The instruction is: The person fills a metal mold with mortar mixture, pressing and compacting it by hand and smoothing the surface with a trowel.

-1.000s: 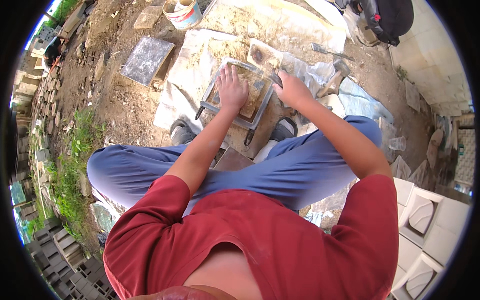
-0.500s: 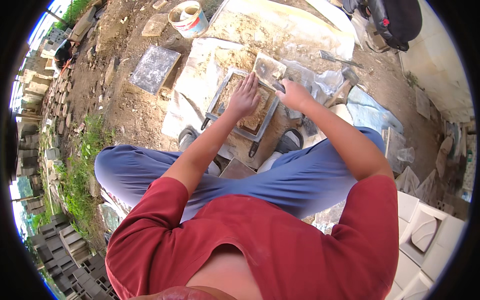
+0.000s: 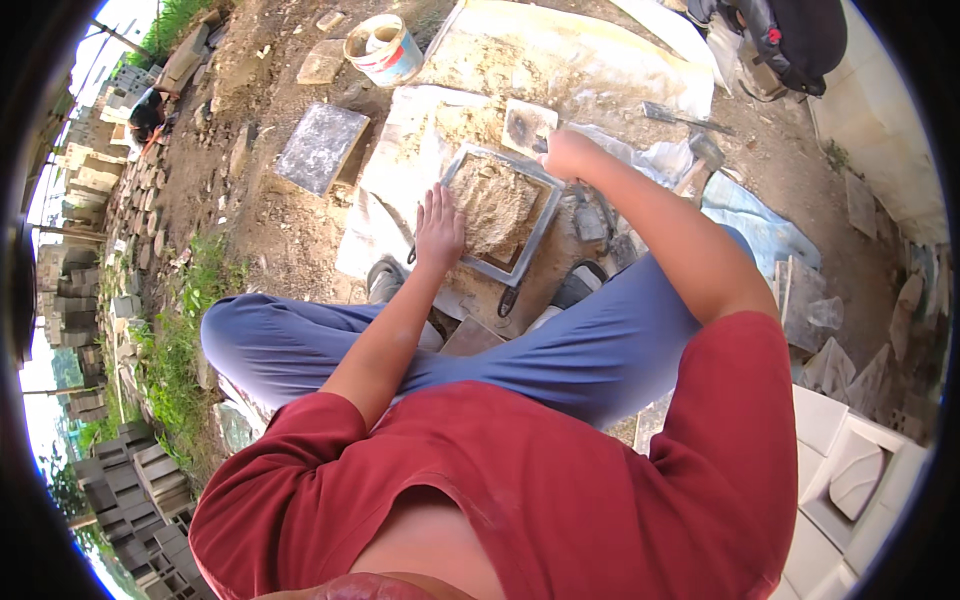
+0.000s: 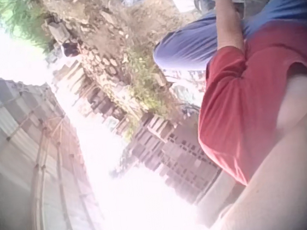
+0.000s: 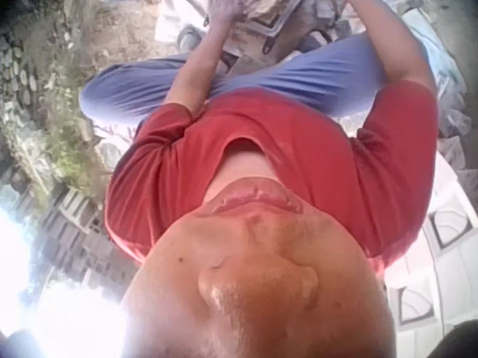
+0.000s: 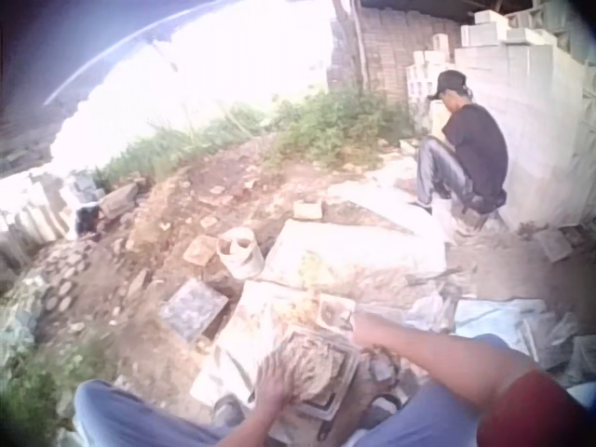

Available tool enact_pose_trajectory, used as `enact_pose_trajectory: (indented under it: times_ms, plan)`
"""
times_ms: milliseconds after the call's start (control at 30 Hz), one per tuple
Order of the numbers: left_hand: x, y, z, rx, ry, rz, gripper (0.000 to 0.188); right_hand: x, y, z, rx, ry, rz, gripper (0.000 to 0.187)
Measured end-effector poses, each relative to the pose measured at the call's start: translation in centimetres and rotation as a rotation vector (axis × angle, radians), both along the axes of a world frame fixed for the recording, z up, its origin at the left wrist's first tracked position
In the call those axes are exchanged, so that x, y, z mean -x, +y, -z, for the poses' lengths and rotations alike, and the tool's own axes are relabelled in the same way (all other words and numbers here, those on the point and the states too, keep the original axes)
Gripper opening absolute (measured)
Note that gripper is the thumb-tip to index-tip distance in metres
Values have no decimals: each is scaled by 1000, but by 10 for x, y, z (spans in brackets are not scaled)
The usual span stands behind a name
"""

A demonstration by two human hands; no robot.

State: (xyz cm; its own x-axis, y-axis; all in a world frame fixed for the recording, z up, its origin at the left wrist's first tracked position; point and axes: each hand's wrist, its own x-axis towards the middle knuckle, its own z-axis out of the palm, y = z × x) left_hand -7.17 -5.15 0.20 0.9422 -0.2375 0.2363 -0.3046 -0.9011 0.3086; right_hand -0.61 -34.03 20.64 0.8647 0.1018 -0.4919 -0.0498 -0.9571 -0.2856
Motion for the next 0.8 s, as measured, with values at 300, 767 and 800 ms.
enact_pose_trajectory:
  times_ms: [300, 767, 800]
  plan:
    - [-14, -41, -29, -27, -104, 274, 59, -63, 24, -13, 109, 33, -52, 53]
    - [-107, -63, -20, -280, -220, 395, 12, -68, -36, -7, -5, 34, 102, 41]
    - [-106, -62, -18, -298, -288, 420, 13, -71, -43, -3, 12, 15, 120, 41]
